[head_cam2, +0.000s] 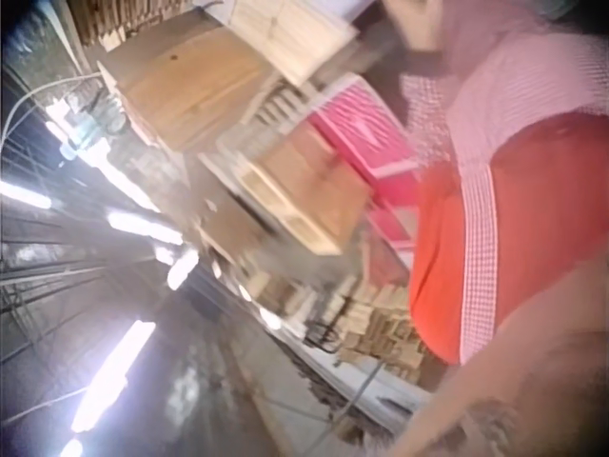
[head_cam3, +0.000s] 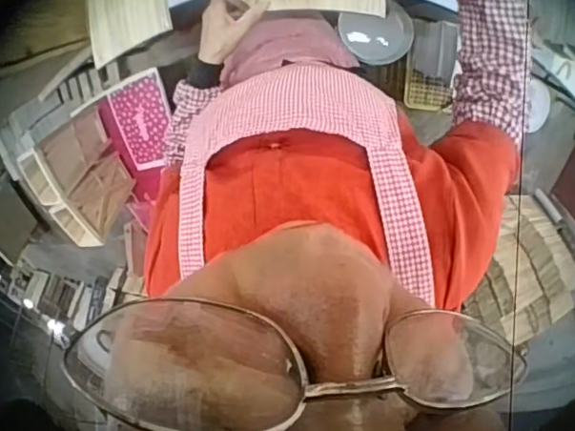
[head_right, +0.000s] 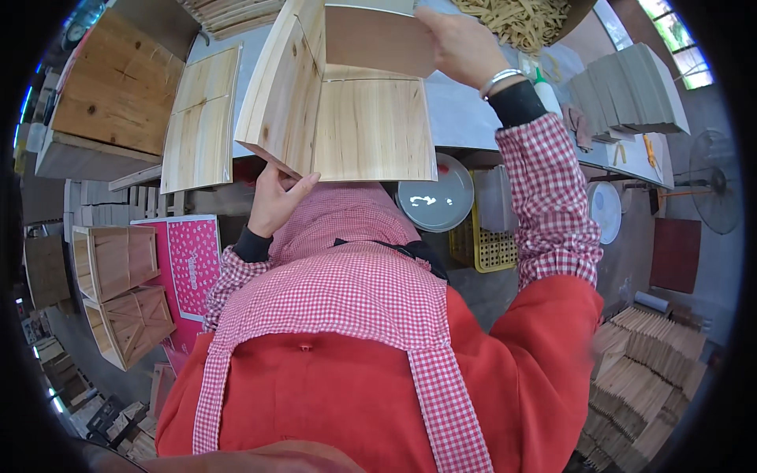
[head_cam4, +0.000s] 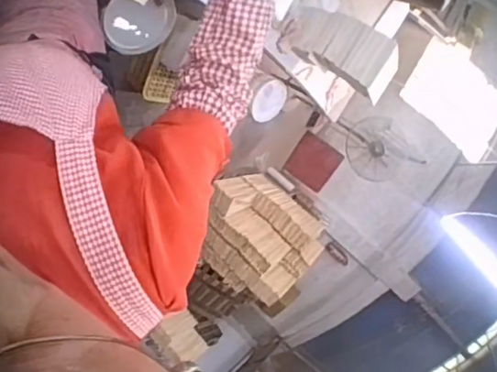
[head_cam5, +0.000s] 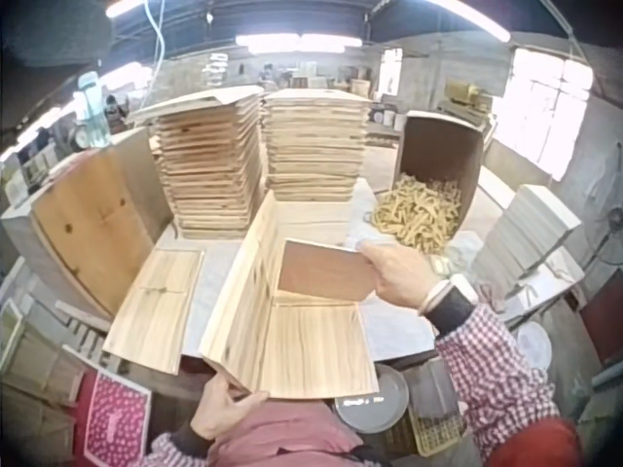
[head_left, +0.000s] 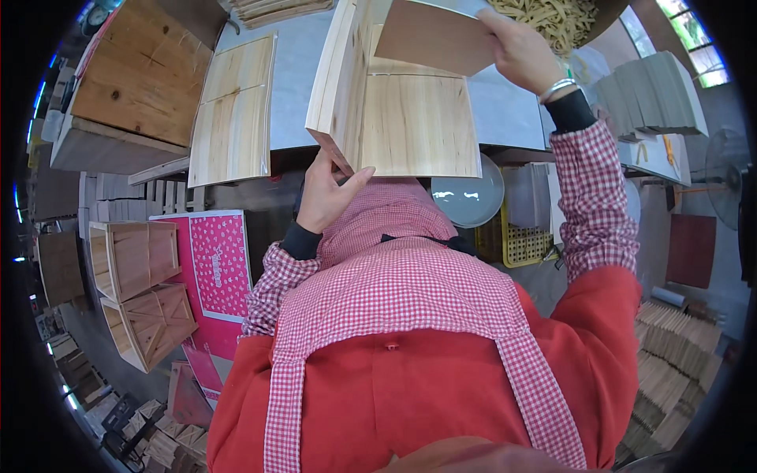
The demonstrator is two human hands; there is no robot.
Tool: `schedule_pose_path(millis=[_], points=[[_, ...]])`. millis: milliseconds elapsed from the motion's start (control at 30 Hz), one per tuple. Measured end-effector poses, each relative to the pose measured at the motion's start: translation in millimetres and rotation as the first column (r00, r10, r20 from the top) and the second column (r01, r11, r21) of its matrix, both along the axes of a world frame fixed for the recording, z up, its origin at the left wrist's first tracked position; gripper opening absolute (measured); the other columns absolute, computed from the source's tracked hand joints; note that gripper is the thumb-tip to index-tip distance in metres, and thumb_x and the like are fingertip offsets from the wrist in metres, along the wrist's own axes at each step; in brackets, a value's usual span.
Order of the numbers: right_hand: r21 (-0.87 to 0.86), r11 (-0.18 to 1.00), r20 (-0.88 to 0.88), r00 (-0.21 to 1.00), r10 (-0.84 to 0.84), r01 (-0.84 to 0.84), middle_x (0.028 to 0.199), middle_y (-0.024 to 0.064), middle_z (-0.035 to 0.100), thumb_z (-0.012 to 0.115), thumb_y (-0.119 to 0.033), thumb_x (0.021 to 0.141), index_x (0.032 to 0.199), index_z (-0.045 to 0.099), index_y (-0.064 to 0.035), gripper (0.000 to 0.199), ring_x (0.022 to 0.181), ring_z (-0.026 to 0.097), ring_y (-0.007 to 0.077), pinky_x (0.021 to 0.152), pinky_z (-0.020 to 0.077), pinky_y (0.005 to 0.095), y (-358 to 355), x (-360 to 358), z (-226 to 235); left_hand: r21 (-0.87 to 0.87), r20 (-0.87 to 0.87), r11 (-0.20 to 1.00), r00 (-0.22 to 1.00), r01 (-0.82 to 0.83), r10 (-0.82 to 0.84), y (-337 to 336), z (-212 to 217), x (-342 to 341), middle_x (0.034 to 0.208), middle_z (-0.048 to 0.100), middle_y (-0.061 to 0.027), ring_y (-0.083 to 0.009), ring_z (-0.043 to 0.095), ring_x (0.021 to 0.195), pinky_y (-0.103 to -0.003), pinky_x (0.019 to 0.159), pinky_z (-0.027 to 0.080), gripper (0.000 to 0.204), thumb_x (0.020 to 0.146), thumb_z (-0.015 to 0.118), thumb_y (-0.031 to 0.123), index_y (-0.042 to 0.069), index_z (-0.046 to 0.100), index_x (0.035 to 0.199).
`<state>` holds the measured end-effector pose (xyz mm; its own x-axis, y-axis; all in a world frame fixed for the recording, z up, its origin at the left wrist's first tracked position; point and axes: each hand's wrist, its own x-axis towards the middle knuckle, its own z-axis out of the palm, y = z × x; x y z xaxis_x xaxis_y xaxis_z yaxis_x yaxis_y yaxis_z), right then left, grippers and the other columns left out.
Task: Assembling wooden crates by applying glue to wooden panels and joining them together.
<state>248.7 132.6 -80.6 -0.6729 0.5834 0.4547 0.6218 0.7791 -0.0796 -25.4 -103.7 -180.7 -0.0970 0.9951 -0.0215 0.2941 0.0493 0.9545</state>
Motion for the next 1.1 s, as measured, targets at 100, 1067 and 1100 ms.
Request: schedule_pose_path(millis=[100,1067,1100], points=[[-0.048,0.999,0.081,0.997,0.013,-0.009,0.082,0.0186,0.063,0.057,-0.01,0.08,0.105,0.054,-0.0067,0.025,0.079,0.061,0.0384,0.067,0.0472,0.0474,-5.0,-17.3,10.7,-0.018,-0.06,1.0,0.998,-0.015,0.014,2.2,-5.0,-3.2,0.102,0.063,-0.0172,-0.0223,0.066,0.088,-0.031,0.076,0.054,0.05,0.079,0.073,0.019,-0.007,0.049,0.115],[-0.14,0.989,0.258,0.966,-0.013,0.051,0.07,0.0198,0.061,0.06,-0.009,0.074,0.092,0.054,-0.0043,0.02,0.073,0.062,0.0386,0.062,0.0469,0.0479,-2.2,-58.0,40.4,-0.011,-0.148,0.997,0.987,-0.073,0.07,5.9,-12.6,-5.4,0.077,0.067,-0.0175,-0.0207,0.066,0.068,-0.031,0.06,0.051,0.022,0.082,0.068,0.013,-0.008,0.065,0.086],[-0.133,0.988,0.275,0.96,-0.045,0.084,0.069,0.0194,0.06,0.061,-0.01,0.075,0.09,0.055,-0.0048,0.017,0.071,0.062,0.0383,0.061,0.0469,0.0479,-4.5,-62.9,43.3,-0.005,-0.138,0.996,0.987,-0.088,0.086,4.8,-14.2,-5.5,0.076,0.067,-0.018,-0.0218,0.066,0.067,-0.031,0.059,0.051,0.022,0.082,0.067,0.013,-0.008,0.065,0.085]])
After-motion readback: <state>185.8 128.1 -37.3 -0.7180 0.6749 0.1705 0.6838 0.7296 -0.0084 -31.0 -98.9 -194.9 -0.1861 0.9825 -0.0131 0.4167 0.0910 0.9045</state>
